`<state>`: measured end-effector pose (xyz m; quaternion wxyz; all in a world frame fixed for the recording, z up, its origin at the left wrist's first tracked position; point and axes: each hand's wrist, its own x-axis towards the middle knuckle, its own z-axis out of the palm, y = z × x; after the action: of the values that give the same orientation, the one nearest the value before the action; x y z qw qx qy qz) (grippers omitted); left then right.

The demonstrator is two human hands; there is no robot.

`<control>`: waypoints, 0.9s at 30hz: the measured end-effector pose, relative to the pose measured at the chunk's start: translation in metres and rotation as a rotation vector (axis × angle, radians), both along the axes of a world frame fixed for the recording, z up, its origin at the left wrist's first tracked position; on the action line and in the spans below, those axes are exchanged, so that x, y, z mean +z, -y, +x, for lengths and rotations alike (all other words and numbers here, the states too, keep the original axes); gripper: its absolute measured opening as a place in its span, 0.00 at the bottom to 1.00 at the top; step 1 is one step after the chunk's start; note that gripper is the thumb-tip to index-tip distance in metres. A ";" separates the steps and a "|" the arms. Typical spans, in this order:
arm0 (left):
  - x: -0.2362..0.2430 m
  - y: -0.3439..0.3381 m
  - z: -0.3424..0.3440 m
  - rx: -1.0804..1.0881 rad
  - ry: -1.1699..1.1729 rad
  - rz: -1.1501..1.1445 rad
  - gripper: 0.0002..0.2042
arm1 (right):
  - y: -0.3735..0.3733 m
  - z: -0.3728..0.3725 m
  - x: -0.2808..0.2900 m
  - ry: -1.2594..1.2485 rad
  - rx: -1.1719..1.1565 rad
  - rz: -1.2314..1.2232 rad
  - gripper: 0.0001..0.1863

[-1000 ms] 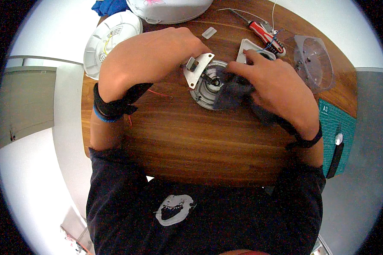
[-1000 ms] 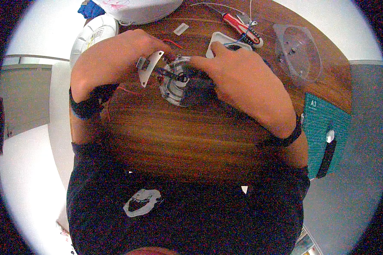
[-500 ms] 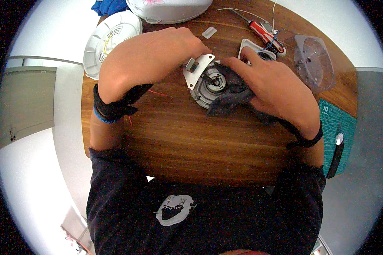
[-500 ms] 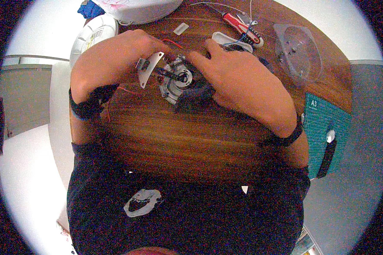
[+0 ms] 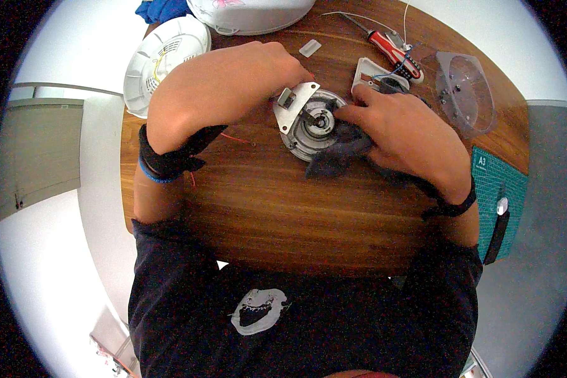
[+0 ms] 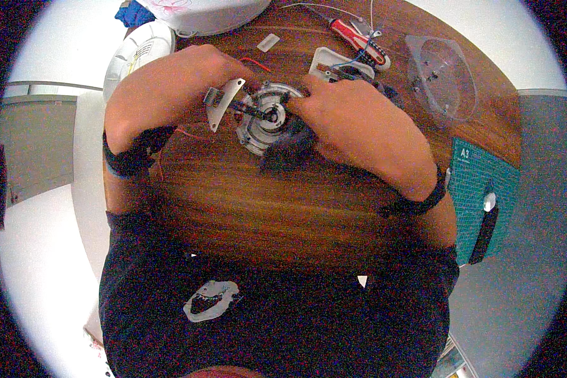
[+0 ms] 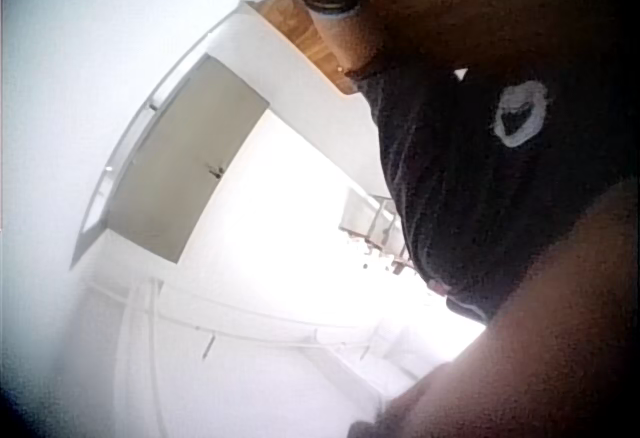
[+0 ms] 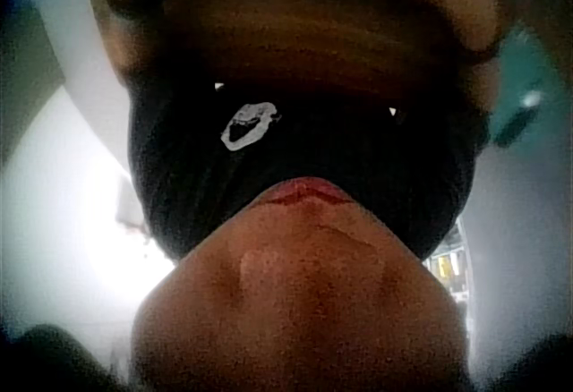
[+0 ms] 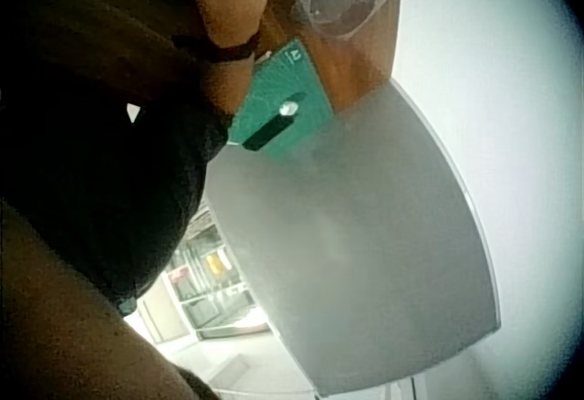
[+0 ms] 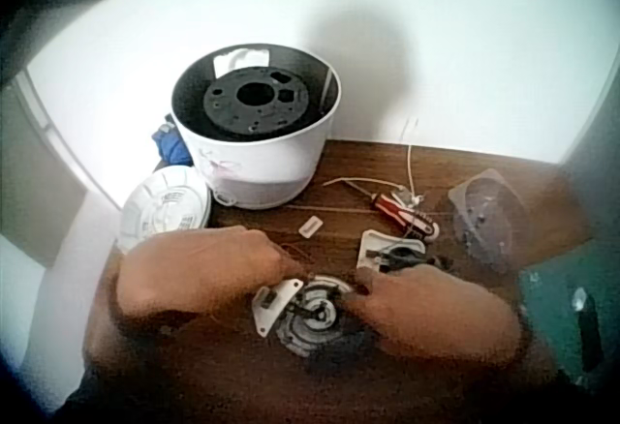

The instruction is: The person wipes the interior and exterior surfaces of a disassembled smoke detector using a gray cloth. They handle the plastic housing, internal circuit board, and metal base, cleaning each part individually before placing them back on the table.

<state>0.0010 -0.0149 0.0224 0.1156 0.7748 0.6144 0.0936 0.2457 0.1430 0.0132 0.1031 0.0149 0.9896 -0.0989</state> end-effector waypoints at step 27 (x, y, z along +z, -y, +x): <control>0.007 0.007 0.006 -0.119 -0.080 0.106 0.19 | 0.048 0.009 -0.017 -0.176 0.163 -0.166 0.21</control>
<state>0.0068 -0.0224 0.0289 0.0551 0.8182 0.5655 0.0880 0.2551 0.0954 -0.0033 0.0246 -0.0826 0.9812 -0.1724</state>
